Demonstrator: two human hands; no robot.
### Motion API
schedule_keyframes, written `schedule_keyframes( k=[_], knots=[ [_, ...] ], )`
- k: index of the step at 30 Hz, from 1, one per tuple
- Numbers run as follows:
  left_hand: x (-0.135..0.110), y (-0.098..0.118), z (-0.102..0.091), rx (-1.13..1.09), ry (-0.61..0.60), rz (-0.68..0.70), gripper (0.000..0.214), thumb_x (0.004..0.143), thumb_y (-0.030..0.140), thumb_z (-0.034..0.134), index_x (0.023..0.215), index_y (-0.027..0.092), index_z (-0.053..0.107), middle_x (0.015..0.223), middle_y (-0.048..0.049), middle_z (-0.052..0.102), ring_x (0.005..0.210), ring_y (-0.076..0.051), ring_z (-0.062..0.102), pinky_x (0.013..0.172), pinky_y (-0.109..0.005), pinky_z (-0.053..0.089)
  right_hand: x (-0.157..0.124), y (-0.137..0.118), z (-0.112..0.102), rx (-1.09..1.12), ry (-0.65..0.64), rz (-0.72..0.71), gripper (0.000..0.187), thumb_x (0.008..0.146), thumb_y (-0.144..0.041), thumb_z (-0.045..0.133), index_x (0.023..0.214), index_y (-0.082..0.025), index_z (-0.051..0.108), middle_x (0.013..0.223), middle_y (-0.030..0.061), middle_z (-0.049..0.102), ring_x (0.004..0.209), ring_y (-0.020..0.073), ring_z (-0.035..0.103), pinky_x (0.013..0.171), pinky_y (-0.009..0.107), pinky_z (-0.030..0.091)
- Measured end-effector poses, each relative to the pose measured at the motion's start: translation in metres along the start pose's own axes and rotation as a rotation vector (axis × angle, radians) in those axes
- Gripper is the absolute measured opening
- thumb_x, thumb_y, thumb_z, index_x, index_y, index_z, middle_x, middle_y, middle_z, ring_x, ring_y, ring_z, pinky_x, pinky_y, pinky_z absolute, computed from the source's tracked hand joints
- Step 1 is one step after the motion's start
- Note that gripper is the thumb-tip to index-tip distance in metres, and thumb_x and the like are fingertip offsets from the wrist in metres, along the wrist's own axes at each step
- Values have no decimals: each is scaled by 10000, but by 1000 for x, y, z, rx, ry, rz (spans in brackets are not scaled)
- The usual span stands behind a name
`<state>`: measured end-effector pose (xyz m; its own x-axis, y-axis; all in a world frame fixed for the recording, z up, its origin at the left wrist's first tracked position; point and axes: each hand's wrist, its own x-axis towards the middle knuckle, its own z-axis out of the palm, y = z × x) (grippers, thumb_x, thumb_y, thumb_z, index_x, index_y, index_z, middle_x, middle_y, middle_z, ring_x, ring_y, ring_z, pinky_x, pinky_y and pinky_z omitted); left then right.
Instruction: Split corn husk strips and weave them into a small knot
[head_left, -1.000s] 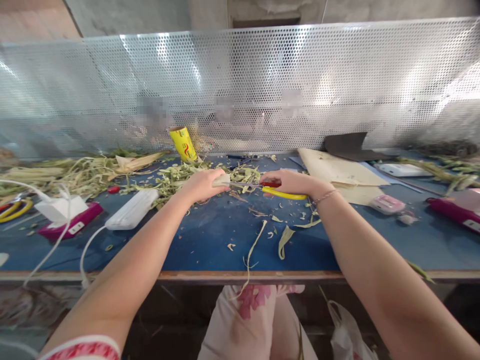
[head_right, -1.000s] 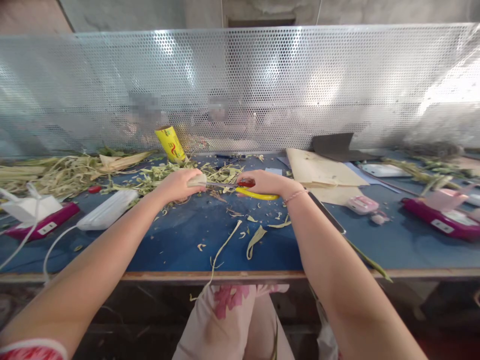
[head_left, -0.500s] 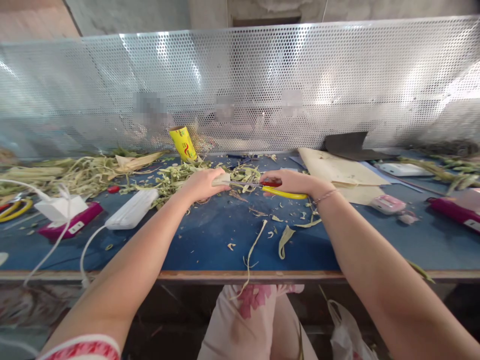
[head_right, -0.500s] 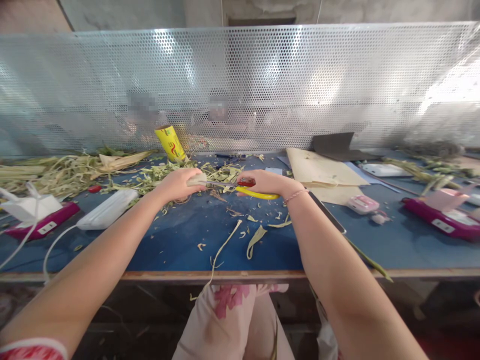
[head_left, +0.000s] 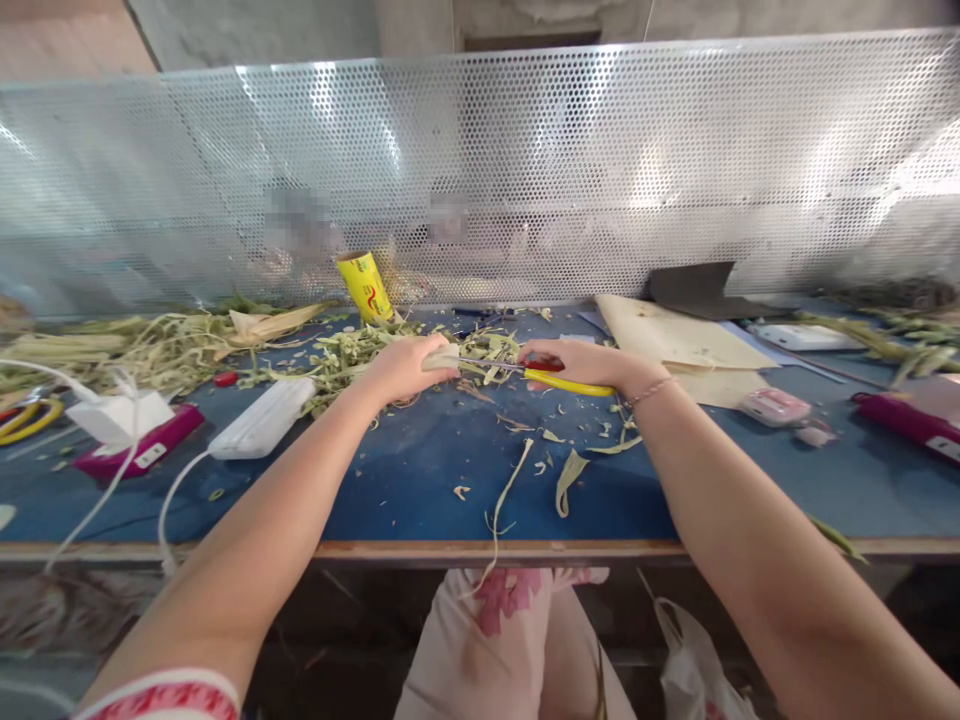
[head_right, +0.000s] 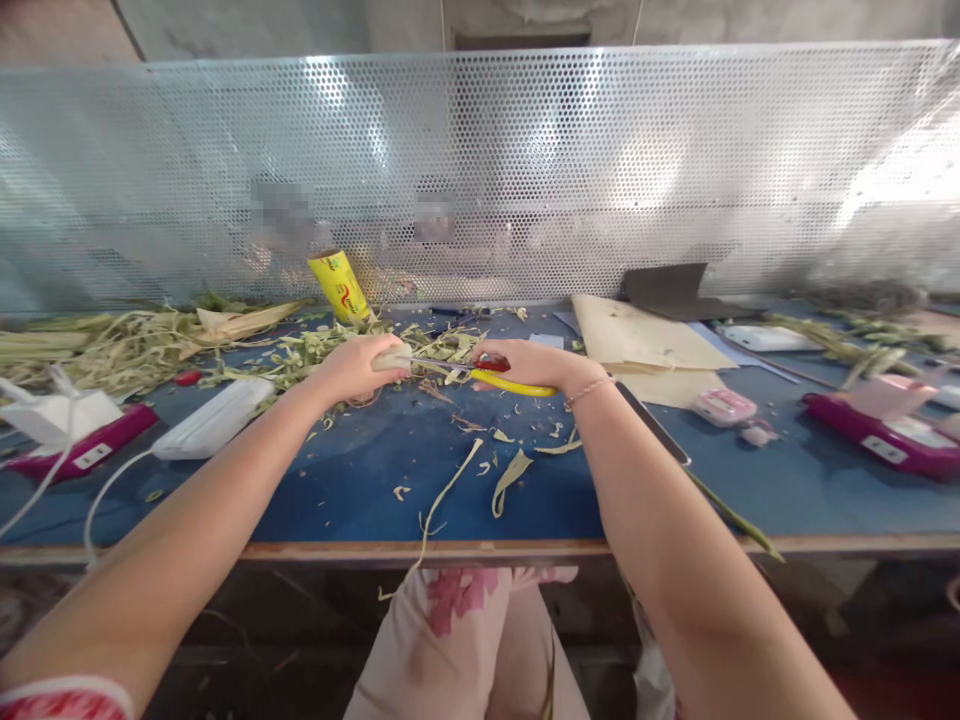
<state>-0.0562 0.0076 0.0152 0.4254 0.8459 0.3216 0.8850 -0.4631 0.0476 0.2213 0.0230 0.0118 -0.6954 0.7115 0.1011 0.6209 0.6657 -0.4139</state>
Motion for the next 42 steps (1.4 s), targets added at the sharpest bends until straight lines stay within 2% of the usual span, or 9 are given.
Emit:
schedule_keyframes(
  k=[14,21,26,35,42],
  knots=[
    [0,1,-1,-2,-11,-3,456,779,554,392,1046,215,538,938,-71,635,848,-204,581,696,-295,422,0,-1,-1,19,25,-47,445,719,-544,522,1051,-253,578,1022,33,635,868,196,583,780,318,416],
    [-1,3,-1,2,-15,0,463,772,559,398,1038,210,544,942,-74,641,844,-205,585,686,-288,421,0,2,-4,-12,23,-18,461,708,-559,522,1037,-244,590,1005,40,643,848,195,585,756,316,412],
    [-1,4,-2,12,-13,-6,473,762,568,405,1043,215,547,922,-72,643,819,-208,586,667,-288,416,2,6,-4,10,1,-23,472,696,-560,533,1050,-253,585,1033,37,636,878,198,583,765,313,415],
    [-1,-2,-1,54,5,-49,478,750,563,412,1051,218,546,928,-69,644,810,-214,588,665,-294,409,1,11,-3,-18,25,-6,455,695,-553,541,1031,-247,574,982,36,633,811,177,577,718,292,408],
    [1,-5,-2,82,11,-68,485,730,561,435,1041,205,545,949,-86,639,845,-238,588,682,-312,414,-3,14,-3,-17,0,27,496,723,-570,499,1089,-235,494,978,51,618,803,185,567,708,297,408]
  ],
)
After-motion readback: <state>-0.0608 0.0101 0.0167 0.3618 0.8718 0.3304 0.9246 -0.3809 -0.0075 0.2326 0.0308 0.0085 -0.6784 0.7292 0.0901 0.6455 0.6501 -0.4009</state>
